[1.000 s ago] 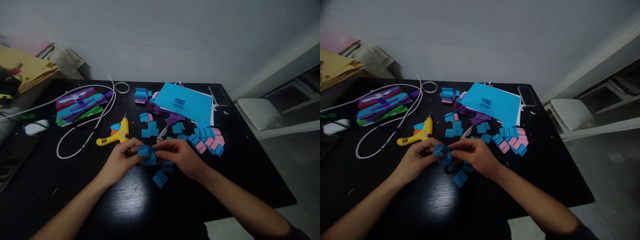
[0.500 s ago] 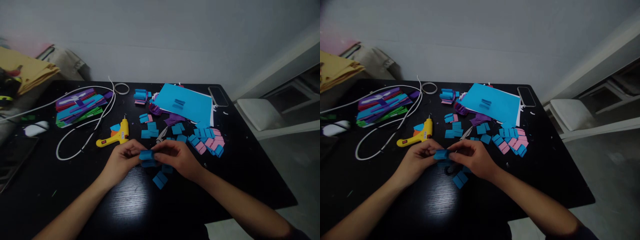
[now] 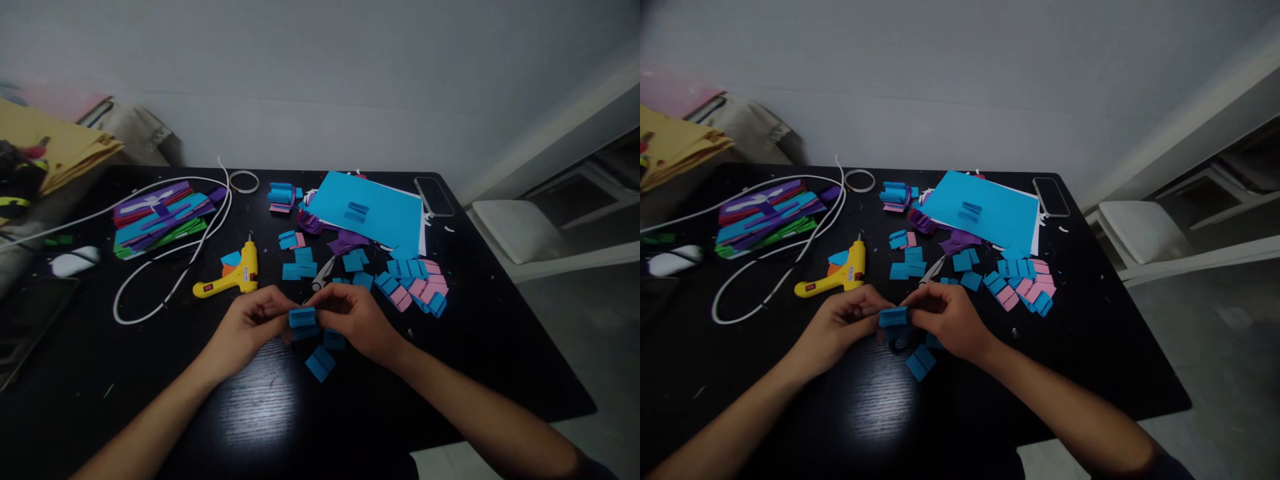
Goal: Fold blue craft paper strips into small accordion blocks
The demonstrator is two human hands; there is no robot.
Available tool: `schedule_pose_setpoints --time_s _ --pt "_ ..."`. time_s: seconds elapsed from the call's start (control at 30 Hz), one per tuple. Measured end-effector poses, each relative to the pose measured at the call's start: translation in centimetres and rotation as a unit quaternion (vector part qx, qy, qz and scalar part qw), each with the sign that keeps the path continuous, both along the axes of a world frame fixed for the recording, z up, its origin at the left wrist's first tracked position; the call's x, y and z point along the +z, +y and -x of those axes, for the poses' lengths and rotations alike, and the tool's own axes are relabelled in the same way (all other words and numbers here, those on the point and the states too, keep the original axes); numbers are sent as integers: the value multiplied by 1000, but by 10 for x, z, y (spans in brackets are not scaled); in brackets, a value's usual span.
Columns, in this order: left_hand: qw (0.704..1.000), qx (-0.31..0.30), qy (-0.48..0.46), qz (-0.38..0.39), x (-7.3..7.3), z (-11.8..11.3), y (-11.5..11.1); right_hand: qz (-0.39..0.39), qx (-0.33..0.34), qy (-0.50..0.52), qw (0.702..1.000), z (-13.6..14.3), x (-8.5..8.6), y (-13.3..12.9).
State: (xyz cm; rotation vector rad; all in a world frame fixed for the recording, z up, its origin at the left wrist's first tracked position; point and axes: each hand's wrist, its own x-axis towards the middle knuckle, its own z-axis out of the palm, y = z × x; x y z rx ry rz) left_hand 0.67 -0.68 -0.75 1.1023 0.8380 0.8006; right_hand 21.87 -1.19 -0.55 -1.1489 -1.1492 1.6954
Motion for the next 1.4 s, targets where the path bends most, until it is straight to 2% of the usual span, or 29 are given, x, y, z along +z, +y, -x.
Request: schedule_pose_setpoints --time_s 0.23,0.43,0.6,0.67,0.73,0.87,0.93,1.03,1.23,1.33,1.4 --pt "1000 8 12 2 -4 -1 -1 -8 5 -14 1000 -1 -2 0" --pt "999 13 32 -2 -1 -3 -2 -65 11 -44 997 0 0 -1" --pt "999 23 45 -9 1 -5 -4 -92 54 -70 992 -7 9 7" --pt "998 32 46 -8 1 -5 -4 -91 76 -81 990 -18 16 24" --pt "998 41 46 -5 1 -6 -4 -116 64 -116 984 -32 22 51" --pt "997 43 63 -4 2 -8 -5 -134 -47 -157 977 -58 30 120" --pt "997 45 70 -7 2 -8 -5 -128 -57 -187 972 -64 30 151" --pt "996 45 78 -12 3 -9 -6 -122 -54 -202 970 -66 28 184" --pt "994 27 98 -29 1 -8 -6 -114 -36 -217 969 -57 30 215" --pt "992 24 112 -46 -2 -7 -7 -114 -37 -202 972 -52 37 213" --pt "989 36 130 -61 -3 -6 -7 -123 -50 -184 974 -50 42 202"
